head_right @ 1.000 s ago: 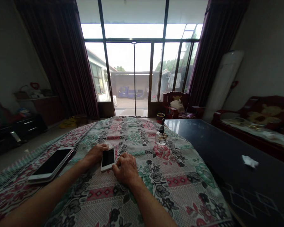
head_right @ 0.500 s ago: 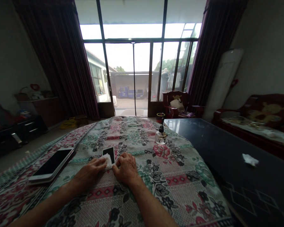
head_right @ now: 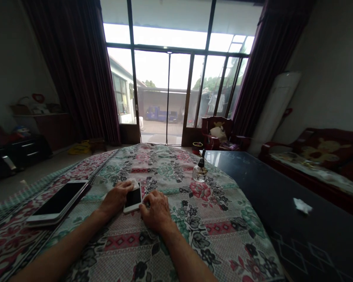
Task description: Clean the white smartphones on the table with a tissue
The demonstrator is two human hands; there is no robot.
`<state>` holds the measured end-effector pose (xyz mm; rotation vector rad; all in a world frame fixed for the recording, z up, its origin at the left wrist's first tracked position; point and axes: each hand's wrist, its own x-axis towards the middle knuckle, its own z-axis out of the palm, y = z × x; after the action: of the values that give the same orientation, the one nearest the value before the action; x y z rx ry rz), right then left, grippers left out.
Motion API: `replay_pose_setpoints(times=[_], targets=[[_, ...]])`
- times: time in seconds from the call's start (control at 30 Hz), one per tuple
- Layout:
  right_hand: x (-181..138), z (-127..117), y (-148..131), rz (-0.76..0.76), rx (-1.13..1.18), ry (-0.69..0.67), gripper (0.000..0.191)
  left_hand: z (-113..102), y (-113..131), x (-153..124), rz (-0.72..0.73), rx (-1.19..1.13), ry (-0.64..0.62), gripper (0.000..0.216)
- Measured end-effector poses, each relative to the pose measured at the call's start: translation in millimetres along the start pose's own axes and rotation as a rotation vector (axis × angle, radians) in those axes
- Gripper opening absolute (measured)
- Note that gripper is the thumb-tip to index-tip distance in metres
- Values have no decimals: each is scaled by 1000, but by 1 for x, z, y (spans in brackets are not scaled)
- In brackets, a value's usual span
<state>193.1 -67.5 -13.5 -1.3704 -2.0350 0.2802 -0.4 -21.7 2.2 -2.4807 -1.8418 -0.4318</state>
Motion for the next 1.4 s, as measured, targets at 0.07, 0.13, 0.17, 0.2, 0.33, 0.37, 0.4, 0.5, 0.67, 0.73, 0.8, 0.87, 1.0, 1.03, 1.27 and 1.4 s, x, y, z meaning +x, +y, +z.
replay_pose_setpoints(times=[0.07, 0.13, 0.17, 0.2, 0.33, 0.37, 0.4, 0.5, 0.67, 0.73, 0.8, 0.87, 1.0, 1.03, 1.27, 1.4], targets=[[4, -2, 1, 19, -16, -21, 16, -1, -4, -3, 7, -12, -25, 38], [15, -5, 3, 34, -20, -62, 19, -6, -10, -6, 29, -32, -61, 34], [23, -6, 5, 32, -13, -87, 20, -10, -12, -7, 45, -43, -75, 32], [32, -6, 6, 25, 6, -103, 21, -13, -13, -7, 62, -52, -87, 31], [75, 0, 9, -62, 34, -106, 25, -26, -14, -8, 130, -55, -148, 27], [84, 4, 7, -77, 20, -117, 26, -29, -14, -8, 136, -56, -159, 28], [93, 8, 5, -92, 1, -142, 27, -31, -13, -8, 137, -60, -165, 29], [110, 19, -2, -130, -63, -256, 26, -35, -11, -8, 107, -67, -177, 30], [127, 21, -3, -78, -86, -390, 22, -35, -13, -7, 147, -30, -192, 31], [133, 17, 0, -51, -68, -488, 17, -34, -12, -5, 166, -40, -177, 29], [137, 12, 2, -18, -53, -573, 13, -33, -11, -4, 171, -49, -172, 27], [137, 9, 3, 14, -54, -621, 11, -32, -10, -3, 185, -59, -175, 27], [131, 5, 4, 66, -76, -629, 16, -30, -10, -2, 259, -91, -180, 29], [129, 4, 5, 74, -80, -622, 18, -30, -10, -2, 269, -104, -177, 29], [120, -22, 17, -7, 20, -806, 10, -33, -21, 0, 306, -169, -243, 27], [115, -35, 19, -181, 105, -895, 45, -39, -23, -1, 360, -125, -269, 27]])
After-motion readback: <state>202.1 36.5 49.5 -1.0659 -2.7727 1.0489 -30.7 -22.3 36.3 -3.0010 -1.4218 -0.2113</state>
